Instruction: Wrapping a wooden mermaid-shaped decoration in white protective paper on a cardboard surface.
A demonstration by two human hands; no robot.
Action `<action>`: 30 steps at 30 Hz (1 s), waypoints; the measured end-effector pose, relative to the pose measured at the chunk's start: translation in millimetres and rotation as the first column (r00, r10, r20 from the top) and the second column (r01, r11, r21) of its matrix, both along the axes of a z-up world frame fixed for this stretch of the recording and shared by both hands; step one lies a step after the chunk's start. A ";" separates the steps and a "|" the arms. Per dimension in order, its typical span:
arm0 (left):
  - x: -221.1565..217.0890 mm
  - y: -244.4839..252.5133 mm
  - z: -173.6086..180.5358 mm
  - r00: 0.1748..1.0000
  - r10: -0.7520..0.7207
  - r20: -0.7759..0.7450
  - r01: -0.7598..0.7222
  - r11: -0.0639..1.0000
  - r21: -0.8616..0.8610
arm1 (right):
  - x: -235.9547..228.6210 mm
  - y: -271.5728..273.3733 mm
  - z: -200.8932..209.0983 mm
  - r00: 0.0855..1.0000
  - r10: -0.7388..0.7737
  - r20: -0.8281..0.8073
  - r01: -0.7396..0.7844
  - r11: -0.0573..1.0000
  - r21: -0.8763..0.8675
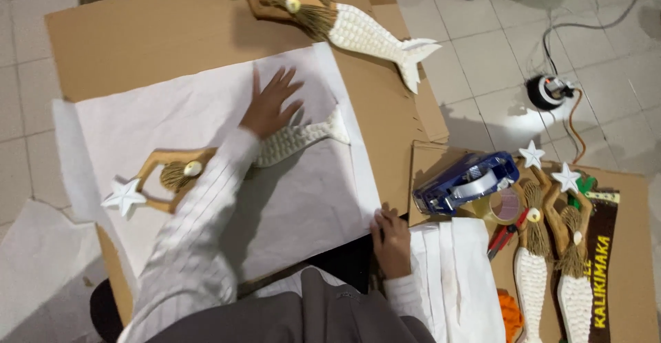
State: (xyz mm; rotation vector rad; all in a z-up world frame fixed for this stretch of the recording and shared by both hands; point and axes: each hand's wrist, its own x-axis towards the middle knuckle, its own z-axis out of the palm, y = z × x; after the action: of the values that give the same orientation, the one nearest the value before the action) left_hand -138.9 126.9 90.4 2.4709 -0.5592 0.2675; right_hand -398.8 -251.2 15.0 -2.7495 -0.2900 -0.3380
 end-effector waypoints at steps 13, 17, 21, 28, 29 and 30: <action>-367.7 276.3 -1.5 0.517 0.856 0.010 -0.815 0.497 -0.297 | 145.6 30.0 -5.3 0.937 0.338 0.086 -0.348 0.922 0.171; -387.0 317.6 -106.6 0.617 0.783 -0.081 -0.765 0.573 -0.294 | 173.7 21.1 -38.7 0.892 0.451 -0.033 -0.450 0.893 0.020; -362.2 293.5 -83.0 0.596 0.679 -0.428 -0.801 0.538 -0.263 | 173.0 31.4 -35.3 0.894 0.425 -0.143 -0.437 0.897 -0.066; -340.9 278.2 -77.0 0.758 0.626 -0.185 -0.651 0.744 -0.149 | 171.7 35.0 -24.9 0.892 0.325 -0.314 -0.365 0.928 -0.074; -338.9 278.3 -83.8 0.767 0.629 -0.126 -0.641 0.750 -0.160 | 171.6 34.9 -24.6 0.888 0.308 -0.341 -0.354 0.932 -0.079; -338.3 276.5 -83.9 0.767 0.629 -0.124 -0.641 0.750 -0.162 | 169.6 35.5 -21.8 0.889 0.308 -0.339 -0.354 0.932 -0.081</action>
State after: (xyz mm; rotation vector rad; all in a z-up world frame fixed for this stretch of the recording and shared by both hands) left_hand -477.2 403.4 6.5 2.3792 0.3589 0.4829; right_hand -229.2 -215.8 -6.8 -2.7618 -0.7077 0.2295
